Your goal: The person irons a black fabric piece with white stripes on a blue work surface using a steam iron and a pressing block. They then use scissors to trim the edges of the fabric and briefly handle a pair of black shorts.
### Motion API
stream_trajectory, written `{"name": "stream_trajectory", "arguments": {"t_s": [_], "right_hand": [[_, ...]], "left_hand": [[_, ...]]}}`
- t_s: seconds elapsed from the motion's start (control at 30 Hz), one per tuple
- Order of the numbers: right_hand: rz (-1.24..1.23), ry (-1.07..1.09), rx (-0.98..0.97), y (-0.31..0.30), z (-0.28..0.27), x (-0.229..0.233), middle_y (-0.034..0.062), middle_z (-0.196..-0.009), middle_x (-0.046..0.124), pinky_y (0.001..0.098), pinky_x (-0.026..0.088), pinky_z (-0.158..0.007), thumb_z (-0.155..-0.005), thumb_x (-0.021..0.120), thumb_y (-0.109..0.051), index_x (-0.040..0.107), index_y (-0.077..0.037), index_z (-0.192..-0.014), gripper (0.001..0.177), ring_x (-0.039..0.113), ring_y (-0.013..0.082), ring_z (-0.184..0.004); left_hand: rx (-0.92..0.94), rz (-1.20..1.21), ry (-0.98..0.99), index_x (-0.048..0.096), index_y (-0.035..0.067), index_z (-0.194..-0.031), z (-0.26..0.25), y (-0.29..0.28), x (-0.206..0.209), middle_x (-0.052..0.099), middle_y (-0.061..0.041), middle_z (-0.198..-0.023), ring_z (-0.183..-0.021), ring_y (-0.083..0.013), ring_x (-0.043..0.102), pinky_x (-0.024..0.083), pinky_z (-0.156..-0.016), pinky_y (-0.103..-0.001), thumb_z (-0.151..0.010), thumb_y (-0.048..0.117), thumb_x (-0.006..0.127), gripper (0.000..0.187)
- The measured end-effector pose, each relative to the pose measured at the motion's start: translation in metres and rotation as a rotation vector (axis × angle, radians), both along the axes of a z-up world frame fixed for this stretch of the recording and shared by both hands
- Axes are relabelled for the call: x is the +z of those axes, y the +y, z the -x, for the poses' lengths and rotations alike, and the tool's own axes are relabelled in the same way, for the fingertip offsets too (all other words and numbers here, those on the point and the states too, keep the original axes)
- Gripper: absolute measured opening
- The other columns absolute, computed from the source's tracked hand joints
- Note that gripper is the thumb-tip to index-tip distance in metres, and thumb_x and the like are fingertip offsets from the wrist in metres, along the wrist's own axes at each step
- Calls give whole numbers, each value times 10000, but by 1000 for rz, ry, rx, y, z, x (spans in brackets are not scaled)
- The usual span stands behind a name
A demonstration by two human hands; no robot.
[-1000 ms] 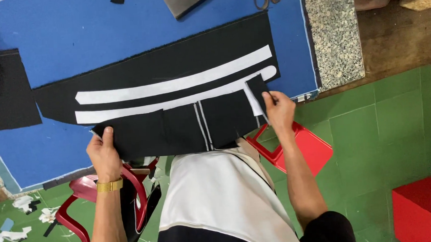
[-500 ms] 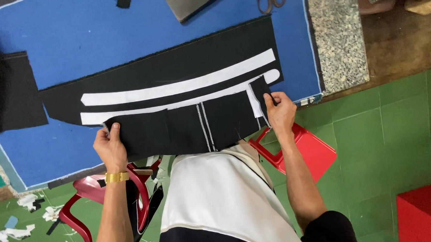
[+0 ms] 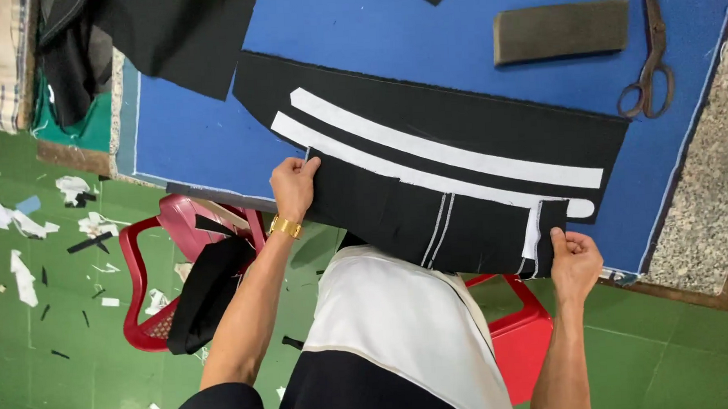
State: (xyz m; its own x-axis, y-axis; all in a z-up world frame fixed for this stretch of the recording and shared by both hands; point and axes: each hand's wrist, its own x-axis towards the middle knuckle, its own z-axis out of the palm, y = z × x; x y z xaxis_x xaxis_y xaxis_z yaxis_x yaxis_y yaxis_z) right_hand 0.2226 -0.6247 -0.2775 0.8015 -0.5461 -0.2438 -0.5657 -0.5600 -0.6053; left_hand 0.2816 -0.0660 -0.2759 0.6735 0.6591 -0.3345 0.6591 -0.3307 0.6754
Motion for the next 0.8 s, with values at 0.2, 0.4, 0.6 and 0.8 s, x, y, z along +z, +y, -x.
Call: {"name": "stream_trajectory", "arguments": {"t_s": [0.2, 0.4, 0.6, 0.8], "right_hand": [[4, -13, 12, 2, -1, 3, -47, -748, 658, 304, 447, -703, -958, 850, -353, 732, -168, -1017, 227, 616, 134, -703], [1, -6, -5, 0, -2, -2, -76, -744, 649, 288, 443, -689, -940, 856, -399, 728, -209, -1008, 239, 611, 108, -698], [-5, 4, -1, 7, -3, 10, -64, -752, 641, 296, 433, -690, -941, 844, -377, 724, -174, -1005, 245, 605, 118, -707], [42, 59, 37, 1, -10, 13, -41, -762, 675, 353, 478, -719, -929, 851, -378, 734, -162, -994, 254, 664, 180, -735]], "left_hand": [[-23, -6, 20, 728, 100, -772, -2, -6, 14, 665, -46, -631, -719, -309, 709, 538, -689, -398, -806, 340, 877, 285], [-20, -16, 26, 738, 94, -799, -3, -8, 17, 647, -71, -639, -736, -350, 701, 530, -684, -426, -807, 339, 873, 280], [-42, -20, 54, 725, 78, -833, -5, -13, 35, 681, -111, -711, -845, -423, 714, 541, -751, -497, -842, 329, 842, 278], [-78, -35, 111, 698, 76, -806, -11, -13, 48, 693, -108, -723, -893, -444, 720, 551, -768, -498, -838, 346, 838, 306]]}}
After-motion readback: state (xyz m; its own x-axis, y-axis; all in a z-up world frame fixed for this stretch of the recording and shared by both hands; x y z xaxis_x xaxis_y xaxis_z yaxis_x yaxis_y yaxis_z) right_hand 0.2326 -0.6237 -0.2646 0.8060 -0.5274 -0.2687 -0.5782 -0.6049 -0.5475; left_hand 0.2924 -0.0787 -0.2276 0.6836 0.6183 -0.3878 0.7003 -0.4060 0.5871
